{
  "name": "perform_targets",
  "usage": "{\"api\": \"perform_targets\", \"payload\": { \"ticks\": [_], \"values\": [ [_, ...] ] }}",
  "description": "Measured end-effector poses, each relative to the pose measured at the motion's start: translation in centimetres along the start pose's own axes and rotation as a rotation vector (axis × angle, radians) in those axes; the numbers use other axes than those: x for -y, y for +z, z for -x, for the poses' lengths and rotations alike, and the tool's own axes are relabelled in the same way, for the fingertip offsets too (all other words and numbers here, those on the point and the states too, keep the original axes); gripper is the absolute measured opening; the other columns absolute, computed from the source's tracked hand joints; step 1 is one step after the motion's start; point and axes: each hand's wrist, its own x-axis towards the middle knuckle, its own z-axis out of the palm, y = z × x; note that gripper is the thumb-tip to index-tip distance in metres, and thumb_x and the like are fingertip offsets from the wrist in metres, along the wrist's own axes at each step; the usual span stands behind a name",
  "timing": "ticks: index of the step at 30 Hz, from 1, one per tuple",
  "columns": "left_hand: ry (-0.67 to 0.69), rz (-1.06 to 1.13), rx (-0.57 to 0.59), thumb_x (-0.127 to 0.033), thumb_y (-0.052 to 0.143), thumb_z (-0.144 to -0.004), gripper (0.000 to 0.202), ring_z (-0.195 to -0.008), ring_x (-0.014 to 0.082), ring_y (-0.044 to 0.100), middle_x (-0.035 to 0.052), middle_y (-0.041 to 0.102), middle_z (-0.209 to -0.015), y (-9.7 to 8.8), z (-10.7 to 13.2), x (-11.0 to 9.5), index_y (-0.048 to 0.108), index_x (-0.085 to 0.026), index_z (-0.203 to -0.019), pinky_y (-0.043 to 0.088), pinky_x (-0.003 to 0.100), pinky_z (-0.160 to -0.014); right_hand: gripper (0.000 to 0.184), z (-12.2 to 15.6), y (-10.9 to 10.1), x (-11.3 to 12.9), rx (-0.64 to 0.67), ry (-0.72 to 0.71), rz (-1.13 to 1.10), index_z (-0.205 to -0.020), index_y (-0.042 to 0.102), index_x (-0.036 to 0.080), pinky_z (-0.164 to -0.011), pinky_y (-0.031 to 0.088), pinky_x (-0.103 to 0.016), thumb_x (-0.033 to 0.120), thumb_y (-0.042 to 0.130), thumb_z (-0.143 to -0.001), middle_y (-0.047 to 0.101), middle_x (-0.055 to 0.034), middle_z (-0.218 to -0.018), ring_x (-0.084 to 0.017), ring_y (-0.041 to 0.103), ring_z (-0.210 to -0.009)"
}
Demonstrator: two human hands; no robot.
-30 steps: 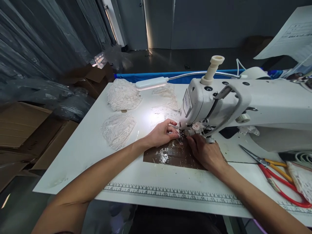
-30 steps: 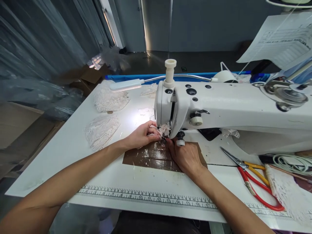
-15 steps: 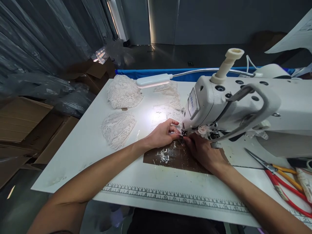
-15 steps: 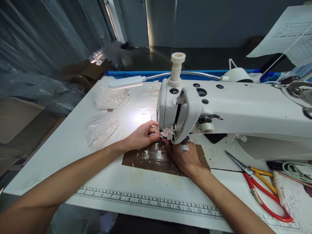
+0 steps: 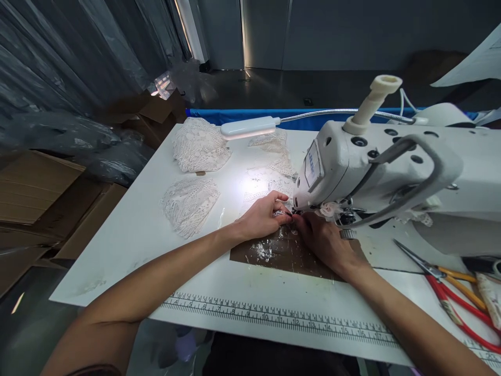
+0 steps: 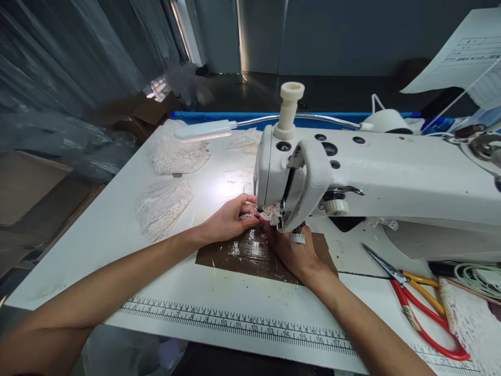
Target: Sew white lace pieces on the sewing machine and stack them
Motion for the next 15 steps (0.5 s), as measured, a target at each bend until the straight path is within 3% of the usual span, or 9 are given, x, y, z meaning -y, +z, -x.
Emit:
{"api": "perform_targets", "payload": {
  "ticks": [4, 8, 11, 13, 15],
  "values": [
    [0.030, -0.032, 0.005, -0.010, 0.057, -0.083, 0.038, -0.090, 0.0193, 0.068, 0.0048, 0.070, -0.095, 0.2, -0.1, 0.4, 0.046, -0.017, -0.118, 0.054, 0.036, -0.082, 0.043, -0.1, 0.2, 0.2, -0.035, -0.035, 0.020, -0.084, 0.064, 0.015, -0.048, 0.037, -0.029, 0.047, 0.037, -0.097, 0.062, -0.0112, -0.064, -0.020, 0.057, -0.055],
    [0.077, -0.130, -0.010, -0.012, 0.057, -0.085, 0.038, -0.091, 0.0183, 0.067, 0.0047, 0.071, -0.095, 0.2, 0.3, 0.0, 0.043, -0.017, -0.121, 0.054, 0.034, -0.082, 0.044, 0.2, -0.4, 1.1, -0.059, -0.046, 0.072, -0.085, 0.064, 0.015, -0.048, 0.034, -0.028, 0.045, 0.034, -0.098, 0.063, -0.0115, -0.066, -0.019, 0.057, -0.056],
    [0.160, -0.362, 0.041, -0.020, 0.063, -0.084, 0.038, -0.087, 0.0175, 0.067, 0.0037, 0.071, -0.097, -0.9, 1.4, -1.5, 0.047, -0.018, -0.119, 0.053, 0.032, -0.076, 0.048, 1.5, -1.6, 0.8, -0.020, -0.113, 0.041, -0.084, 0.064, 0.017, -0.049, 0.033, -0.028, 0.043, 0.027, -0.099, 0.064, -0.0084, -0.066, -0.018, 0.056, -0.054],
    [0.266, -0.599, 0.113, -0.034, 0.067, -0.084, 0.028, -0.082, 0.0179, 0.065, 0.0035, 0.070, -0.097, -2.1, 2.1, -2.8, 0.058, -0.018, -0.105, 0.051, 0.032, -0.073, 0.049, 2.8, -2.5, -0.4, 0.017, -0.200, -0.008, -0.082, 0.064, 0.018, -0.051, 0.034, -0.028, 0.042, 0.026, -0.100, 0.064, -0.0060, -0.065, -0.016, 0.056, -0.053],
    [0.368, -0.764, 0.084, -0.039, 0.061, -0.089, 0.023, -0.080, 0.0174, 0.063, 0.0031, 0.069, -0.090, -3.2, 2.4, -4.1, 0.064, -0.017, -0.092, 0.049, 0.032, -0.072, 0.050, 4.1, -3.4, -2.3, -0.001, -0.225, 0.004, -0.080, 0.064, 0.018, -0.051, 0.033, -0.028, 0.043, 0.026, -0.101, 0.062, -0.0040, -0.062, -0.015, 0.054, -0.051]
  ]
}}
